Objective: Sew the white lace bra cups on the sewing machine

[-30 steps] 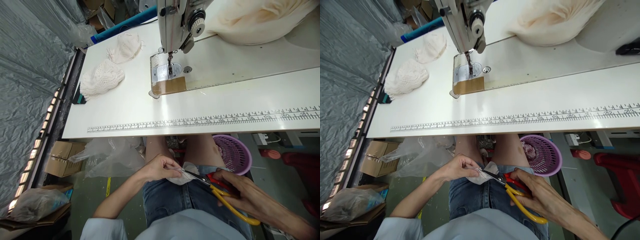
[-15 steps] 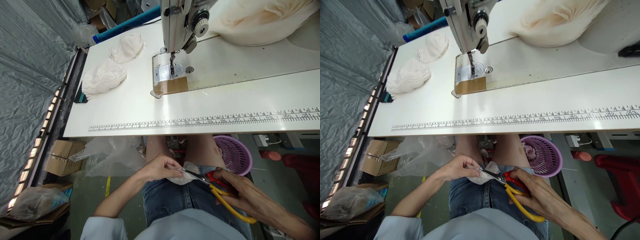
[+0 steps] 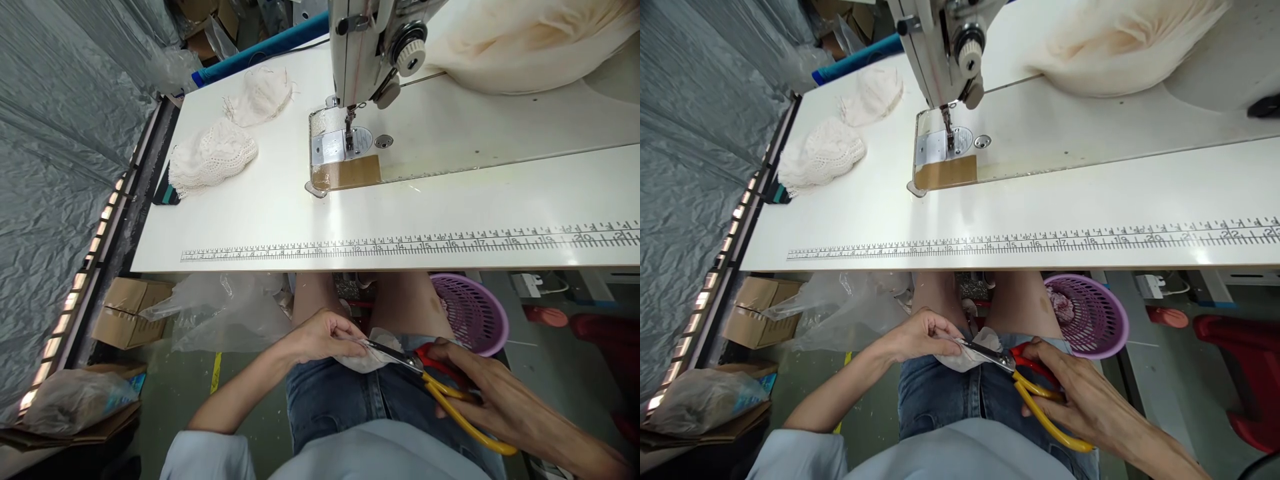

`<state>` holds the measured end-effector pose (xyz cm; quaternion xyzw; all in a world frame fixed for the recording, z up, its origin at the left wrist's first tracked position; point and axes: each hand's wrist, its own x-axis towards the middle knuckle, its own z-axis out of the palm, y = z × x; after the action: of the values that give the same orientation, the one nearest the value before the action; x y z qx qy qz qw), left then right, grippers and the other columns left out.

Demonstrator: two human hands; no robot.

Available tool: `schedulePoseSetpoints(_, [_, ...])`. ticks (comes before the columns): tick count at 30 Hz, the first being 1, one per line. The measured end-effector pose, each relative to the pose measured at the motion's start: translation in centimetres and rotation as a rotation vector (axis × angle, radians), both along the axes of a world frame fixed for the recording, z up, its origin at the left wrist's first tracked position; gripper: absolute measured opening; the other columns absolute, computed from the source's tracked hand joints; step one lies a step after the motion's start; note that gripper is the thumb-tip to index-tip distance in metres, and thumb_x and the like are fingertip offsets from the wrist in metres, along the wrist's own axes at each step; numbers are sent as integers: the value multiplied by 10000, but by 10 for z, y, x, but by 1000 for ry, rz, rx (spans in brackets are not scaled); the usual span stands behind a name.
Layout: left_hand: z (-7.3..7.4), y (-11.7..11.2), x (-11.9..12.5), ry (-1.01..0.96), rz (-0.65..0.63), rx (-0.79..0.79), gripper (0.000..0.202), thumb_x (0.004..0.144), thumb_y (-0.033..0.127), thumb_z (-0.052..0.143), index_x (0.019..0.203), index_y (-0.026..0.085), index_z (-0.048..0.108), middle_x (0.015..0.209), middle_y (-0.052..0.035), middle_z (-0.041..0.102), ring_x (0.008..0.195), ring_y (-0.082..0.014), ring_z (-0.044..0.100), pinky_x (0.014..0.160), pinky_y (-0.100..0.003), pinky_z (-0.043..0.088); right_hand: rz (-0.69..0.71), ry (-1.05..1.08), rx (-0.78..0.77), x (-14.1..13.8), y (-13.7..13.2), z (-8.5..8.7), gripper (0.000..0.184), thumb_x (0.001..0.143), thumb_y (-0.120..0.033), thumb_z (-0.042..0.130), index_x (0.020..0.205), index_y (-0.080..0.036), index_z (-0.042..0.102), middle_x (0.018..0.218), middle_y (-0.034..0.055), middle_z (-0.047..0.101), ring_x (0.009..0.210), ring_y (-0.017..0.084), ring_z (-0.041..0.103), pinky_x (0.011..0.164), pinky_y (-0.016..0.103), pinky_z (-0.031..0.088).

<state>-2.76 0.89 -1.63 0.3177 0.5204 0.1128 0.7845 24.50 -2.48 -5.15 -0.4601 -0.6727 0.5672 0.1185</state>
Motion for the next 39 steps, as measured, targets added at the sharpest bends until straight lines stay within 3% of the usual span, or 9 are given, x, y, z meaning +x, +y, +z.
schedulePoseSetpoints(7, [-1, -1, -1, -11, 2, 0, 455, 531, 422, 814, 843, 101, 735, 701, -52, 696, 648, -110, 605, 663, -213, 458, 117, 29, 6, 14, 2, -10, 329, 850, -367, 539, 1143, -269, 427, 1061, 74, 612, 735, 199, 705, 531, 221, 544])
schedulePoseSetpoints(14, [-2, 0, 4, 1, -20, 2, 388, 551, 379, 807, 809, 99, 738, 622, -11, 659, 554, -62, 532, 579, -175, 398, 60, -9, 156, 5, 0, -8, 359, 811, -412, 592, 1121, -264, 484, 1053, 74, 636, 813, 226, 690, 557, 241, 532])
schedulePoseSetpoints(23, [-3, -1, 3, -10, 8, -73, 438, 486, 404, 834, 790, 105, 736, 658, -20, 668, 592, -77, 551, 609, -193, 423, 64, -22, 143, 5, 3, -9, 325, 840, -417, 545, 1108, -237, 510, 1063, 103, 630, 788, 212, 671, 608, 266, 515])
schedulePoseSetpoints(28, [-7, -2, 2, -17, 35, -107, 484, 454, 425, 846, 796, 102, 736, 686, -42, 679, 615, -101, 571, 645, -230, 452, 42, -83, 93, 10, 2, -12, 271, 804, -340, 583, 1048, -235, 528, 895, 74, 680, 670, 203, 653, 566, 271, 495])
schedulePoseSetpoints(30, [-8, -3, 0, -18, 39, -112, 491, 449, 426, 848, 803, 104, 737, 694, -47, 683, 623, -109, 579, 658, -241, 458, 13, -71, 71, 11, -2, -11, 260, 790, -329, 591, 1030, -247, 530, 863, 60, 680, 638, 196, 650, 558, 267, 501])
schedulePoseSetpoints(35, [-8, -4, 1, -40, 20, -103, 474, 460, 410, 848, 810, 109, 738, 712, -49, 687, 654, -116, 592, 682, -241, 464, -201, 64, -59, 2, -9, 3, 263, 833, -399, 516, 1053, -256, 507, 1019, 83, 612, 580, 161, 659, 526, 244, 530])
schedulePoseSetpoints(39, [-9, -5, 7, -23, 3, -70, 474, 474, 432, 834, 800, 103, 733, 691, -36, 675, 631, -102, 572, 674, -231, 455, -200, 88, 12, -19, 4, 13, 323, 750, -404, 655, 977, -238, 496, 842, 30, 608, 590, 147, 602, 544, 240, 515])
